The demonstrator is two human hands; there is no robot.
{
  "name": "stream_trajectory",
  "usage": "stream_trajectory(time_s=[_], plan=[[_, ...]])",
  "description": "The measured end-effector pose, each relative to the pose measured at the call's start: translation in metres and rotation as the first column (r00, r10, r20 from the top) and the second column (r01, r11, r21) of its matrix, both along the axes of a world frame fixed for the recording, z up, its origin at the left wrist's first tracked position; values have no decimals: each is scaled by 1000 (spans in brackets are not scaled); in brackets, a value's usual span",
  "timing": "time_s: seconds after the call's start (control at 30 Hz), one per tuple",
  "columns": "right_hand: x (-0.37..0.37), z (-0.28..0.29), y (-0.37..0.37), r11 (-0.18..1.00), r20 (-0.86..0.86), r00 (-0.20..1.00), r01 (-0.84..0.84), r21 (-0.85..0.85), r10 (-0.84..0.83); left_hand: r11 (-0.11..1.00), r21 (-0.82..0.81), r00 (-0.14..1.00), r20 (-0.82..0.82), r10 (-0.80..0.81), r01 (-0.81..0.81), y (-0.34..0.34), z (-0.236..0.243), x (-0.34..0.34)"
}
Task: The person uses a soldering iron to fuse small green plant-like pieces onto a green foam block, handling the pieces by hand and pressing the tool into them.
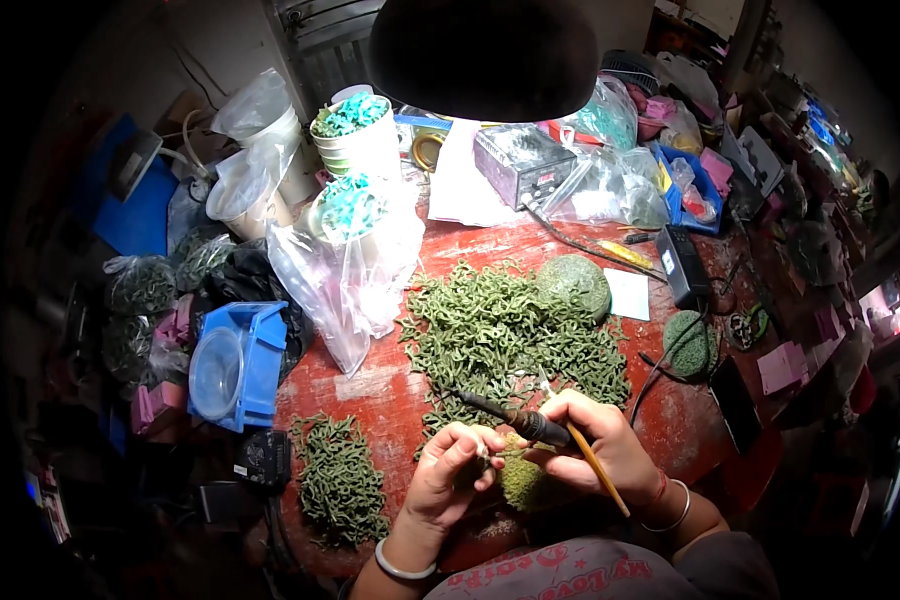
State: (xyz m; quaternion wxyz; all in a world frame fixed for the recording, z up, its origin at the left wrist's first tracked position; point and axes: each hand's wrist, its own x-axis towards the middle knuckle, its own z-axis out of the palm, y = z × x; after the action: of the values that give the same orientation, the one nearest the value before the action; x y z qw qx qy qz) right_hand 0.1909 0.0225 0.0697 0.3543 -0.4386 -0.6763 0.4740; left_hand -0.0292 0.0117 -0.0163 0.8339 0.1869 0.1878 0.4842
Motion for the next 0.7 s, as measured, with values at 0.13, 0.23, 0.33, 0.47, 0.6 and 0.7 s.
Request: stream_trajectory(time_s=[0.13, 0.23, 0.33, 0.47, 0.6, 0.7], plan=[[1, -9, 1, 997, -128, 991, 14, -75, -23, 999, -11, 999, -1, -50, 50, 2, 2, -4], [3, -12, 1, 991, -176, 984, -8, -137, -16, 990, -70, 990, -61, -130, 125, 0, 9, -1], [3, -11, 2, 983, -229, 973, -34, -178, -7, 977, -122, 970, -146, -193, 176, -1, 15, -1], [0, -13, 5, 961, -283, 959, -67, -269, -12, 980, -112, 970, -159, -183, 167, -3, 6, -4], [-3, -18, 5, 953, -270, 962, -50, -300, -34, 978, -107, 965, -177, -196, 179, -2, 11, -4], [-4, -22, 3, 961, -236, 970, -4, -277, -64, 988, -84, 959, -243, -147, 130, -2, 15, 0]])
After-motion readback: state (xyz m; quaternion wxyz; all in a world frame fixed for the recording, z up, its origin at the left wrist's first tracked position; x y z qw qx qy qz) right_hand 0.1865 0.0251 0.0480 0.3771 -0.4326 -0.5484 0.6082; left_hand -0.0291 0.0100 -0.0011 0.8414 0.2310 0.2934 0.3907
